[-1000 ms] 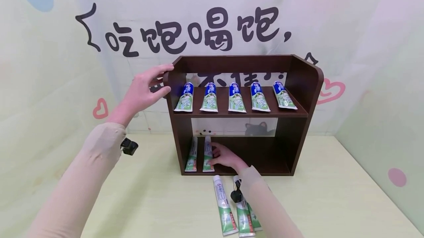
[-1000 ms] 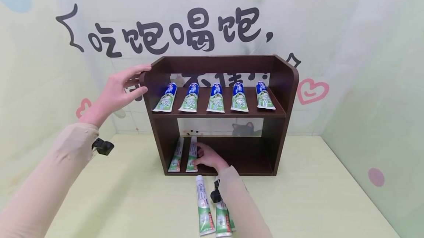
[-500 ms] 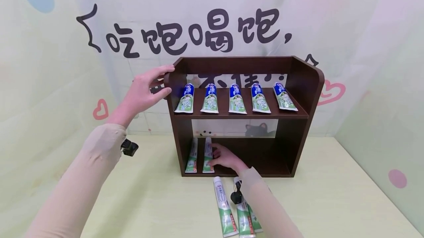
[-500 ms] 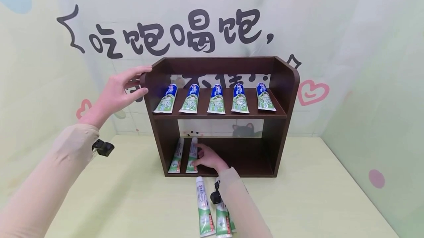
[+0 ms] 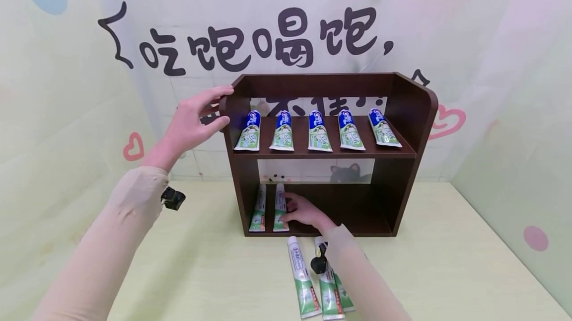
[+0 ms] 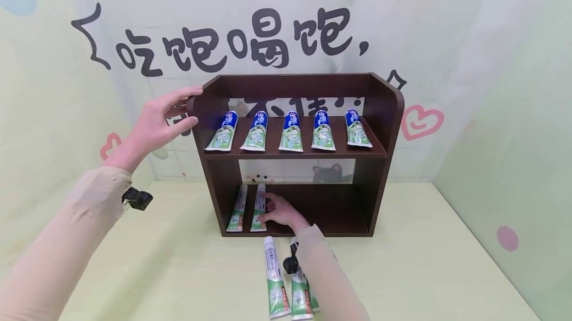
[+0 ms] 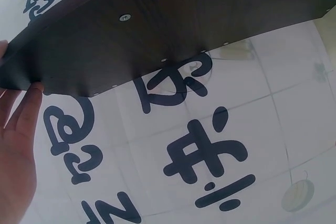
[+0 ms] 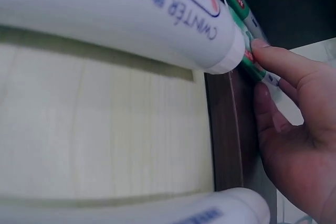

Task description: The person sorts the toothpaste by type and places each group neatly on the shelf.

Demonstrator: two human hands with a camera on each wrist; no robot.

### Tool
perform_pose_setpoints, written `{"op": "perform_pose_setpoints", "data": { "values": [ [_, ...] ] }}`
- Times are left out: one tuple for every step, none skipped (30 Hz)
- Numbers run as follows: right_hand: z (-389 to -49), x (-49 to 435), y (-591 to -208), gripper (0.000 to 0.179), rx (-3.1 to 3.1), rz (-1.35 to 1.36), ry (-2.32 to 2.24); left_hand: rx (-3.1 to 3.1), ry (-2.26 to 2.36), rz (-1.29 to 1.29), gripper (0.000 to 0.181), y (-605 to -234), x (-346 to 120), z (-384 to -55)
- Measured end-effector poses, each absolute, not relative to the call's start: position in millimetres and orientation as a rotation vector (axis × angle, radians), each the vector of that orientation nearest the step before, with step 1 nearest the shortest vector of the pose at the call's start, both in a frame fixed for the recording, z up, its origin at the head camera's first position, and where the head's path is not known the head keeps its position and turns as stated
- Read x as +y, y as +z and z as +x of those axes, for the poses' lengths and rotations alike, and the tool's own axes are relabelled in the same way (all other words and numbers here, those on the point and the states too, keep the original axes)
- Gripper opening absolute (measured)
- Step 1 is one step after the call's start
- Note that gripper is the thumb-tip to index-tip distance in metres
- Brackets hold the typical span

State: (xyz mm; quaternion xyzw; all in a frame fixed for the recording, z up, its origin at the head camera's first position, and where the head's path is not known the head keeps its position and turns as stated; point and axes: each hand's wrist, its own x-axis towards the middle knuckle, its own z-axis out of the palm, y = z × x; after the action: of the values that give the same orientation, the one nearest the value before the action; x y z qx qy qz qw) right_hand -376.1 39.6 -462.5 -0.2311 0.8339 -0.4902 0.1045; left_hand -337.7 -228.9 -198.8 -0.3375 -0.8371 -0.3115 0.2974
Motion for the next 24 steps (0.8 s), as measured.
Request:
{"op": "perform_pose_setpoints", "data": {
  "values": [
    [-376,40,-462,0.075,2.454,-0.685,-1.444,-2.224,-0.827,-0.897,0.054,-198,-229,-337],
    [-376,40,-461,0.074,2.448,-0.686,-1.444,-2.224,-0.827,-0.899,0.054,-198,-229,-337],
    [-376,40,-460,0.074,2.443,-0.692,-1.446,-2.224,-0.829,-0.9,0.054,-198,-229,-337],
    [-375,41,-459,0.073,2.436,-0.69,-1.448,-2.224,-0.829,-0.901,0.054,-198,-229,-336],
    [-375,41,-457,0.073,2.43,-0.683,-1.451,-2.224,-0.83,-0.902,0.054,-198,-228,-336],
    [-374,41,-456,0.072,2.421,-0.67,-1.458,-2.225,-0.83,-0.902,0.054,-198,-228,-336],
    [-373,41,-454,0.07,2.415,-0.652,-1.467,-2.225,-0.829,-0.902,0.054,-198,-228,-336],
    [-372,41,-452,0.069,2.41,-0.635,-1.475,-2.225,-0.83,-0.901,0.054,-197,-228,-336],
    [-371,41,-450,0.067,2.408,-0.622,-1.485,-2.224,-0.829,-0.899,0.054,-197,-228,-335],
    [-370,41,-447,0.065,2.409,-0.602,-1.495,-2.225,-0.829,-0.898,0.054,-197,-228,-336],
    [-368,42,-444,0.063,2.413,-0.592,-1.508,-2.224,-0.828,-0.898,0.054,-197,-228,-336],
    [-367,43,-442,0.061,2.417,-0.586,-1.524,-2.224,-0.824,-0.896,0.054,-197,-228,-337],
    [-366,44,-439,0.059,2.429,-0.586,-1.538,-2.225,-0.822,-0.895,0.054,-197,-228,-337],
    [-366,45,-436,0.057,2.441,-0.594,-1.548,-2.225,-0.822,-0.893,0.054,-197,-228,-338],
    [-365,47,-433,0.056,2.458,-0.605,-1.553,-2.224,-0.822,-0.894,0.054,-197,-228,-338],
    [-363,49,-430,0.054,2.474,-0.612,-1.557,-2.224,-0.822,-0.895,0.054,-196,-228,-338],
    [-362,51,-427,0.053,2.488,-0.619,-1.563,-2.225,-0.822,-0.895,0.054,-196,-228,-338],
    [-360,53,-424,0.052,2.499,-0.625,-1.561,-2.227,-0.823,-0.895,0.054,-197,-228,-338],
    [-358,55,-421,0.052,2.511,-0.636,-1.557,-2.23,-0.825,-0.896,0.054,-197,-228,-337],
    [-356,58,-418,0.051,2.522,-0.642,-1.551,-2.23,-0.826,-0.896,0.054,-198,-228,-337],
    [-353,60,-414,0.051,2.529,-0.647,-1.549,-2.231,-0.828,-0.896,0.054,-198,-228,-337],
    [-350,62,-411,0.051,2.532,-0.649,-1.554,-2.231,-0.83,-0.896,0.054,-198,-228,-336],
    [-347,65,-408,0.05,2.541,-0.653,-1.556,-2.231,-0.831,-0.896,0.055,-198,-228,-336],
    [-345,68,-405,0.049,2.548,-0.652,-1.558,-2.23,-0.83,-0.895,0.055,-198,-228,-337]
  ]
}}
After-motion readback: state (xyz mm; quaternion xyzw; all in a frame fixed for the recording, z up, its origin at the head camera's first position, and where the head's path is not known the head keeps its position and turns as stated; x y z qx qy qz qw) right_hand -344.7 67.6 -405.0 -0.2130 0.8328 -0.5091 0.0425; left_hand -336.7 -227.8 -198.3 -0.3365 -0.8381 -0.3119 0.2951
